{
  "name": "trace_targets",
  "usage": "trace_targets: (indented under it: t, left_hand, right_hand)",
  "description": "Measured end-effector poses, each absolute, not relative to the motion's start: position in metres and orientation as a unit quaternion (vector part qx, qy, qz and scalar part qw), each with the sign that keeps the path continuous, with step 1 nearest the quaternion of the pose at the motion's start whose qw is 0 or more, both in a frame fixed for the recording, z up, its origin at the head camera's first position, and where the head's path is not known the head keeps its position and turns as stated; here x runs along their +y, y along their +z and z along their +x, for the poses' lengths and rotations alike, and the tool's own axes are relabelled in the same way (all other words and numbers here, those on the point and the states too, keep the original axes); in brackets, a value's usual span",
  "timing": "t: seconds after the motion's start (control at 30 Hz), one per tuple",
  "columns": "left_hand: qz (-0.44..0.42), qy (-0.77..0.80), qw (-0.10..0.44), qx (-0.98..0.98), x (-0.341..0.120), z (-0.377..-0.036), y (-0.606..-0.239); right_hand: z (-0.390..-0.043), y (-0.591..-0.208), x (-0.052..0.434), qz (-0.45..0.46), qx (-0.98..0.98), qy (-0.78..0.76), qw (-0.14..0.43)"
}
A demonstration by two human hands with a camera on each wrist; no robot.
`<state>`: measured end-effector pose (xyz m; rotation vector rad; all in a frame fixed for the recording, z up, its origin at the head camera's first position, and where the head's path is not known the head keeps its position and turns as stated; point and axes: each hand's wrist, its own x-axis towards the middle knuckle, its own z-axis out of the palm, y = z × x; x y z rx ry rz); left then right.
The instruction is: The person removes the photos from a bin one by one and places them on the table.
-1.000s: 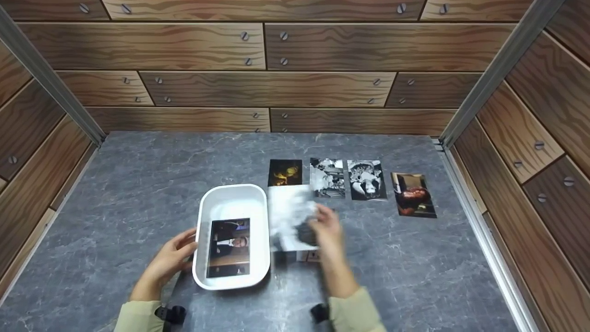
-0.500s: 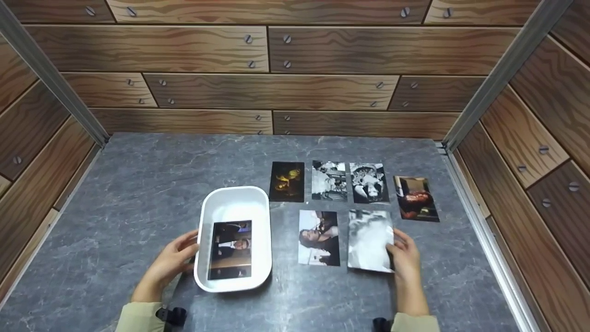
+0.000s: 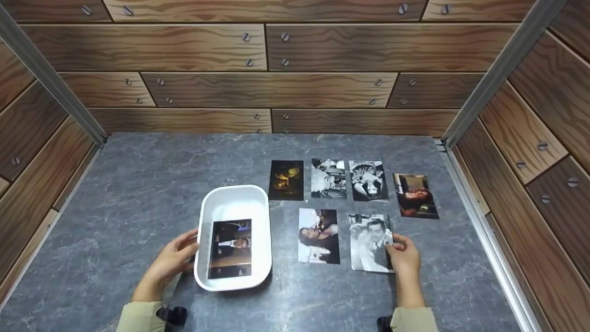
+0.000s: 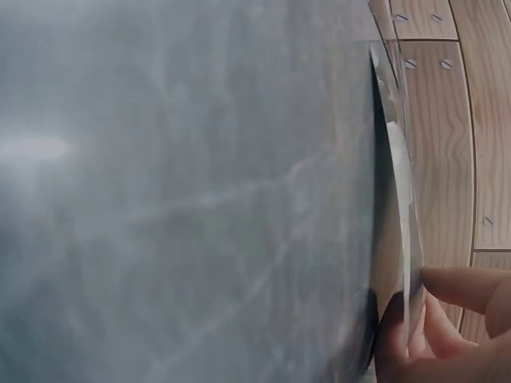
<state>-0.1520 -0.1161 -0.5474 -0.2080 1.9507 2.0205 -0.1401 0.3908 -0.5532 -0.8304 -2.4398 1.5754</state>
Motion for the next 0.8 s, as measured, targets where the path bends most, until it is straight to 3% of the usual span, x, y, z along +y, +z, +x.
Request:
trace_targets:
  t: [0.37,0.8]
  left_hand:
    - [-0.071,0.696,0.158,0.696,-0.115,-0.152,-0.547]
    - [-0.074,0.704,0.16,0.688,-0.114,-0.15,-0.546]
  right_hand:
    - [-0.145,-0.529,0.364,-0.269,-0.825,0.494,0.046]
    - [-0.173,-0.485,0.222,-0.128,-0.748,0.651,0.007]
